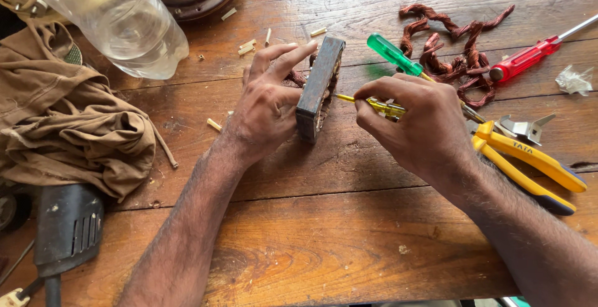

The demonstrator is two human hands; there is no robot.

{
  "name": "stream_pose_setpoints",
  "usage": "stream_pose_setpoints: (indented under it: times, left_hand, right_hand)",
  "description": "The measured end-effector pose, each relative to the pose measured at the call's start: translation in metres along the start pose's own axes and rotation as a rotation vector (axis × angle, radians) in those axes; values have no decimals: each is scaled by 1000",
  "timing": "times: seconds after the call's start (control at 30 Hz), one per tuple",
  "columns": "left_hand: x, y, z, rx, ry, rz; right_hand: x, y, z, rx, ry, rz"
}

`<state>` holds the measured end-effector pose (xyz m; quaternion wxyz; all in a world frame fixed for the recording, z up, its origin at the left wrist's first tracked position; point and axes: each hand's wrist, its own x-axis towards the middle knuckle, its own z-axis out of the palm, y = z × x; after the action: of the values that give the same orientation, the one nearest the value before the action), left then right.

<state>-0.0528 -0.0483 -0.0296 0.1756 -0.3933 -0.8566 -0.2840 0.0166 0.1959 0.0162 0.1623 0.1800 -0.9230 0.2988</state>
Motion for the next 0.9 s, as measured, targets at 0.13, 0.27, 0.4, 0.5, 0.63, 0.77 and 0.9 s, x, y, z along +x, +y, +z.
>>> stream_pose_setpoints:
  times: [0.13, 0.27, 0.4, 0.5, 0.63, 0.77, 0.9]
  left_hand:
    - [1, 3, -2, -64, -14, -36]
    - [2, 7, -6, -115, -29, -58]
    - [3, 10, -7, -177, -51, -87]
    - [3, 9, -7, -204, -85, -129]
    - [2, 5, -7, -219, -72, -108]
    - [0, 0, -9, -277, -32, -94]
    - [-2, -3, -18, -289, -7, -110]
  right_hand:
    - [0, -2, 0, 15, 2, -1]
    - [0, -2, -2, 27, 12, -11]
    - [0, 0, -2, 76, 7, -5]
    - [0, 2, -1, 96, 11, -6]
    - [1, 4, 1, 124, 26, -3]
    - [0, 4, 4, 153, 65, -18]
    - [1, 4, 10, 181, 57, -47]
